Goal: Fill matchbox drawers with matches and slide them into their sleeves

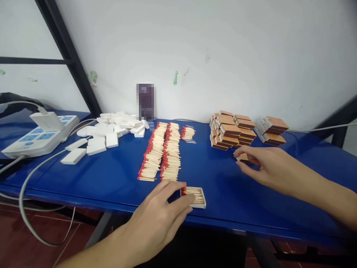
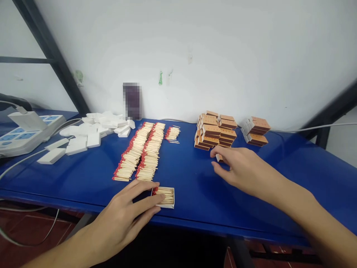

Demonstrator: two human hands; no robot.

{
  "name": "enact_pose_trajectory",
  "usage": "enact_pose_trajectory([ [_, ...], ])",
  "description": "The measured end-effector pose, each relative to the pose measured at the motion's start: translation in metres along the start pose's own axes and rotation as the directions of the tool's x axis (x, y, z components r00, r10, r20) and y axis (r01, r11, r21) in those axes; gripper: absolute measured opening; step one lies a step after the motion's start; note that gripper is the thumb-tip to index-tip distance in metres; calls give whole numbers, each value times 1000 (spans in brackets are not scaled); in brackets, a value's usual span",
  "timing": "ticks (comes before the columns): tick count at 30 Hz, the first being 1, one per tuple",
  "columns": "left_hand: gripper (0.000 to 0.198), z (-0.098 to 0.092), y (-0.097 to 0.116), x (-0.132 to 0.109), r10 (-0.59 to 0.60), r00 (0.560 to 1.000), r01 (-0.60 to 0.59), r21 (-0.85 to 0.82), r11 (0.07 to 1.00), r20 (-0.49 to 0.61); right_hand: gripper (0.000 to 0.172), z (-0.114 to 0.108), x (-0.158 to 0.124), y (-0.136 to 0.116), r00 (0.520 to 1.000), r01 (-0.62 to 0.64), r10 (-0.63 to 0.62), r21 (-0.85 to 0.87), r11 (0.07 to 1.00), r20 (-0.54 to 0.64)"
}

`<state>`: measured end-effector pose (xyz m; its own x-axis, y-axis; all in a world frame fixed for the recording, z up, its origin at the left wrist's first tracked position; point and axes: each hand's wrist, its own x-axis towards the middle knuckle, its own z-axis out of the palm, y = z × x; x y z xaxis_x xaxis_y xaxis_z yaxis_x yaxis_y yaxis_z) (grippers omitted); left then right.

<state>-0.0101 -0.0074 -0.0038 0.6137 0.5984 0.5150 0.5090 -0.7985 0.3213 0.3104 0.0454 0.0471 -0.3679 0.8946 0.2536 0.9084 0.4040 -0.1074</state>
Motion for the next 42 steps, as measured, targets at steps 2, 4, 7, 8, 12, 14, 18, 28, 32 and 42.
enact_pose_trajectory([
  [2,25,2,-1,0,-7,1000,7,-26,1000,-17,32,9,-7,21,1000,-23,24,-52,998,13],
  [4,32,2,-1,0,-12,1000,11,-40,999,-17,36,16,-11,35,996,-70,75,-95,993,49],
  [7,31,-1,0,1,-3,1000,4,-25,1000,25,40,16,-11,45,982,-143,156,-126,982,104],
  [8,28,-2,0,1,5,999,-5,-15,1000,35,40,15,-11,46,977,-158,173,-121,980,121],
  [12,24,-3,2,1,-10,999,11,-24,1000,44,34,5,-13,23,981,-101,97,21,995,167],
  [14,26,-1,1,0,-37,998,39,-44,998,53,29,3,-18,-3,981,1,-23,118,993,191],
  [18,36,-2,0,0,-61,996,66,-70,995,71,22,9,-21,-62,941,87,-170,276,957,293],
  [28,47,-6,-4,0,-134,987,150,-228,962,84,36,19,1,-73,923,29,-205,473,881,327],
  [32,49,-10,-3,0,-154,978,192,-310,931,141,39,18,0,-70,905,-7,-225,542,840,361],
  [42,51,-17,-1,2,-166,966,227,-348,909,196,39,13,4,-71,884,-3,-269,580,815,383],
])
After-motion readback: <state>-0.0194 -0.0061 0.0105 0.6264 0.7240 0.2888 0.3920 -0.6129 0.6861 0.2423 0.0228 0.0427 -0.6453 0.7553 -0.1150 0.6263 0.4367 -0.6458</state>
